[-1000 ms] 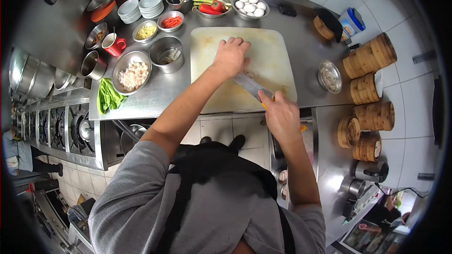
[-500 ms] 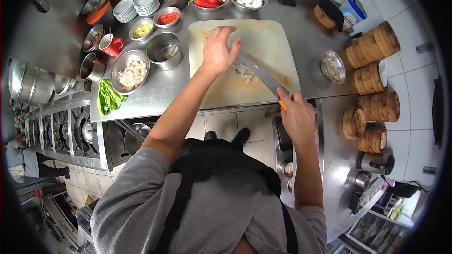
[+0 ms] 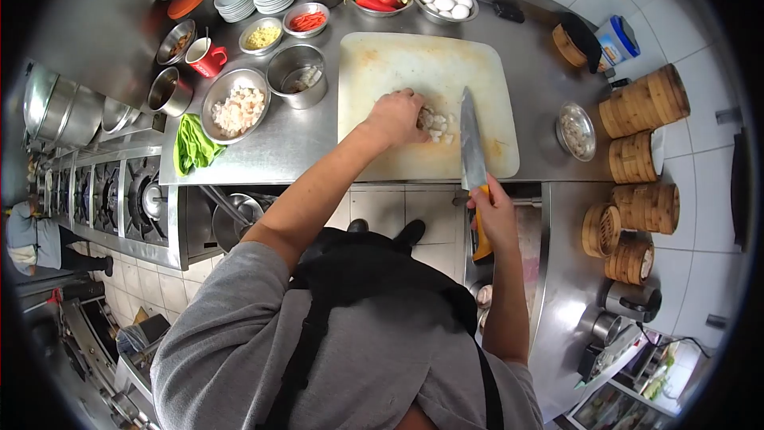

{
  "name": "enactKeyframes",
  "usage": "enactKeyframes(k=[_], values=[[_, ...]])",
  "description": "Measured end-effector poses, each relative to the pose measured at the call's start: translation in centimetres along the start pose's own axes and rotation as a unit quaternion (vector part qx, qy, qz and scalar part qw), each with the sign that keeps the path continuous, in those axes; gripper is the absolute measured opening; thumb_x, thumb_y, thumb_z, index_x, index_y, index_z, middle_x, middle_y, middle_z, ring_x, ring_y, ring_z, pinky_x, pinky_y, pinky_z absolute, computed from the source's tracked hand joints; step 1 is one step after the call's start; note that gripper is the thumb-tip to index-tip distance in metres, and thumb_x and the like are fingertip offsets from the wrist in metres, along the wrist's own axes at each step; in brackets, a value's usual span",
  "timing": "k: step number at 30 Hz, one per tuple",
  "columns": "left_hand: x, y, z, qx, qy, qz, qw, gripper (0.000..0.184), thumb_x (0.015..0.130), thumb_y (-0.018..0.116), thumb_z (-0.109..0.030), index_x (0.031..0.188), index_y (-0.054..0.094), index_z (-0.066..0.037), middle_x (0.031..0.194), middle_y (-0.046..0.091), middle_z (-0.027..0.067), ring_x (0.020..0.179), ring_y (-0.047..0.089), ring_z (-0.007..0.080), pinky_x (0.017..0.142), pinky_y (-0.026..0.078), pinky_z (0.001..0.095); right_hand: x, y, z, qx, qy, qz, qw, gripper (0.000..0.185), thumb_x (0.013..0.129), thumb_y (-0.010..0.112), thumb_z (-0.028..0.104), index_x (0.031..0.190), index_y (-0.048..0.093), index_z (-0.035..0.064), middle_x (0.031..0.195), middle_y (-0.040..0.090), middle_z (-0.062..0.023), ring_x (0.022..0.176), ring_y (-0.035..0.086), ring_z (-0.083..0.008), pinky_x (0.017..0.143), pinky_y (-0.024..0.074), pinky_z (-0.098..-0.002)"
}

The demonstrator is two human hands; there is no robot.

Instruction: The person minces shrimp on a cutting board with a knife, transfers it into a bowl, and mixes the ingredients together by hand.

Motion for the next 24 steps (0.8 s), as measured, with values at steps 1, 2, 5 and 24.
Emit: enactKeyframes(k=[1,2,5,24], values=[[0.2,0.3,0.1,-0.044,0.004,-0.008,0.999,0.07,0.075,0.088,-0.042,0.131,0.068,-0.005,0.125,0.069,0.0184,0.118,0.067,0.0366,0.103,0.053,0.0455,-0.1,0.6,-0.6,0.014,-0.013,0.003,1.0,0.058,0.104,0.065,0.016,0.159,0.048,0.0067,0.098,0.066,-0.005,0.077,0.062,-0.0094,0.053,0.0526,-0.027],[0.2,0.5,0.1,-0.044,0.002,-0.008,0.999,0.07,0.075,0.088,-0.042,0.131,0.068,-0.005,0.125,0.069,0.0184,0.118,0.067,0.0366,0.103,0.053,0.0455,-0.3,1.2,-0.6,0.027,-0.025,0.006,0.999,0.057,0.104,0.065,0.016,0.159,0.049,0.0075,0.099,0.066,-0.0053,0.077,0.063,-0.0098,0.052,0.0526,-0.0272],[0.3,1.4,-0.1,-0.078,0.014,0.004,0.997,0.06,0.078,0.085,-0.031,0.128,0.068,-0.002,0.117,0.072,0.0209,0.109,0.07,0.0391,0.099,0.056,0.0448,-0.6,3.0,-0.2,0.039,-0.008,0.025,0.999,0.057,0.105,0.065,0.016,0.158,0.049,0.0058,0.099,0.066,-0.005,0.078,0.063,-0.0098,0.052,0.0529,-0.0272],[-18.1,-17.6,16.6,-0.129,-0.141,-0.383,0.904,0.052,0.082,0.086,-0.015,0.128,0.07,0.0,0.102,0.075,0.0115,0.091,0.071,0.0182,0.084,0.057,0.0334,-0.3,22.2,22.0,-0.225,-0.423,0.11,0.871,0.051,0.1,0.07,0.023,0.149,0.057,0.0129,0.101,0.075,-0.016,0.088,0.075,-0.0286,0.075,0.0568,-0.0431]])
Point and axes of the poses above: each hand's wrist, its own x-axis towards the middle knuckle, its own y-axis out of the palm, z = x × y, the point moved 5 cm from there along x, towards the middle knuckle
